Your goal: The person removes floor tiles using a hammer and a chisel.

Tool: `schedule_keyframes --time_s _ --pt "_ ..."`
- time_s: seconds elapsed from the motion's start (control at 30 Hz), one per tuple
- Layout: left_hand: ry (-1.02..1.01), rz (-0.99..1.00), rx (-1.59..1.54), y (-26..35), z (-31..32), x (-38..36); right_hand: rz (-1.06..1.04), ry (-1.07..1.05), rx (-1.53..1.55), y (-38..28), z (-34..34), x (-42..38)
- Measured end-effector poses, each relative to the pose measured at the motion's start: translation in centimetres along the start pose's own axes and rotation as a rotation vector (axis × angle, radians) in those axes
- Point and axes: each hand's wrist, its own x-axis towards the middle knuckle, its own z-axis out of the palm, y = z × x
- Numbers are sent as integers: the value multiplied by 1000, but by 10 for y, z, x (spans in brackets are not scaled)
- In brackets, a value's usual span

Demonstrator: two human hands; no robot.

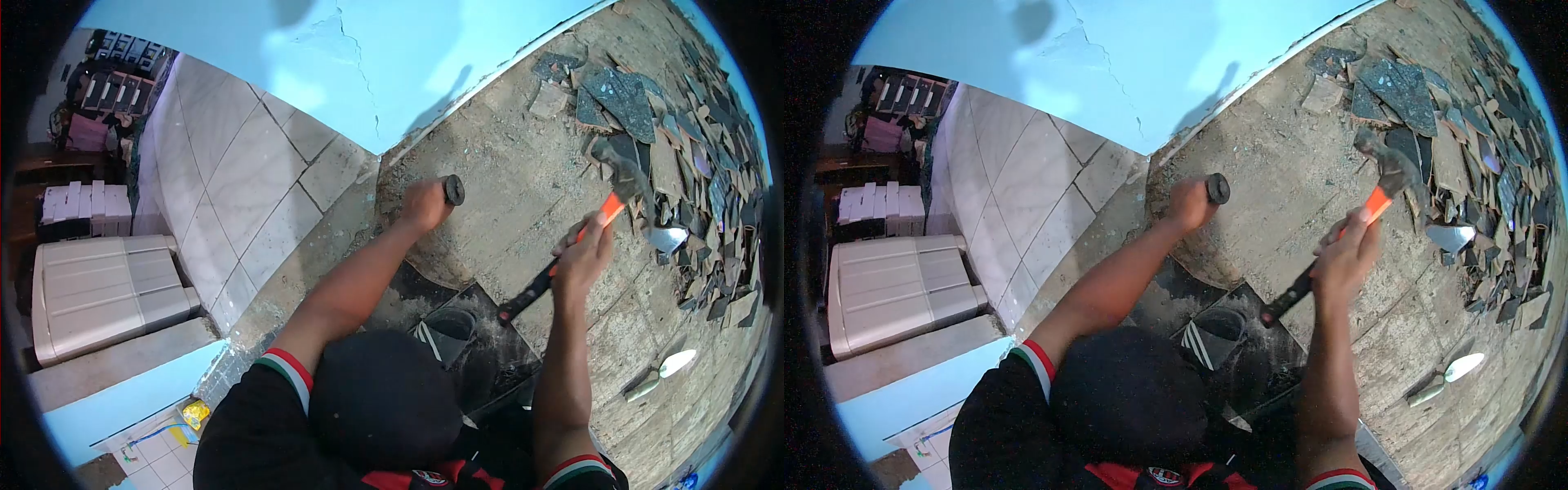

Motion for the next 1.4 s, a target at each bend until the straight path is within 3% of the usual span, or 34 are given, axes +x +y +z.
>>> schedule_keyframes --time_s 0.07,0.1,0.13,0.17,0.27,0.4,0.5,0.6,0.63,0.73,0.77,0.87,1.0,1.07,1.2,1.4 --pt "31 20 -38 -4 6 1 -39 -77 -26 38 6 -22" --pt "45 31 -57 -3 8 1 -63 -43 -395 95 7 -23" --pt "41 30 -60 -1 8 0 -242 -194 -705 123 9 -35" --pt "42 32 -62 1 5 0 -122 -479 -748 97 27 -49" --pt "-8 29 -33 -4 9 -1 147 -467 -538 95 25 -50" --pt "-105 -41 46 -9 10 0 129 -292 -379 67 1 -15" --pt "5 38 -73 -6 9 -1 83 -48 38 6 -2 10" --pt "24 10 -50 -8 9 -1 -45 121 118 7 5 4" --pt "0 -4 -46 -7 8 1 -79 95 113 46 5 -4" --pt "-73 -22 -5 -4 10 2 -40 -506 -706 84 36 -47" --pt "-85 -18 30 -4 11 1 72 -527 -570 84 34 -49" --pt "-129 -42 90 1 5 -3 164 -496 -585 89 28 -44" --pt "-142 -116 87 5 8 -15 104 -424 -485 114 2 -26" --pt "-65 -102 60 10 29 -33 97 -391 -519 110 -8 -11" --pt "-6 42 -99 29 26 -48 280 -332 -396 71 -11 -5" --pt "-38 -149 -48 19 14 -26 305 -356 -362 57 -13 5"
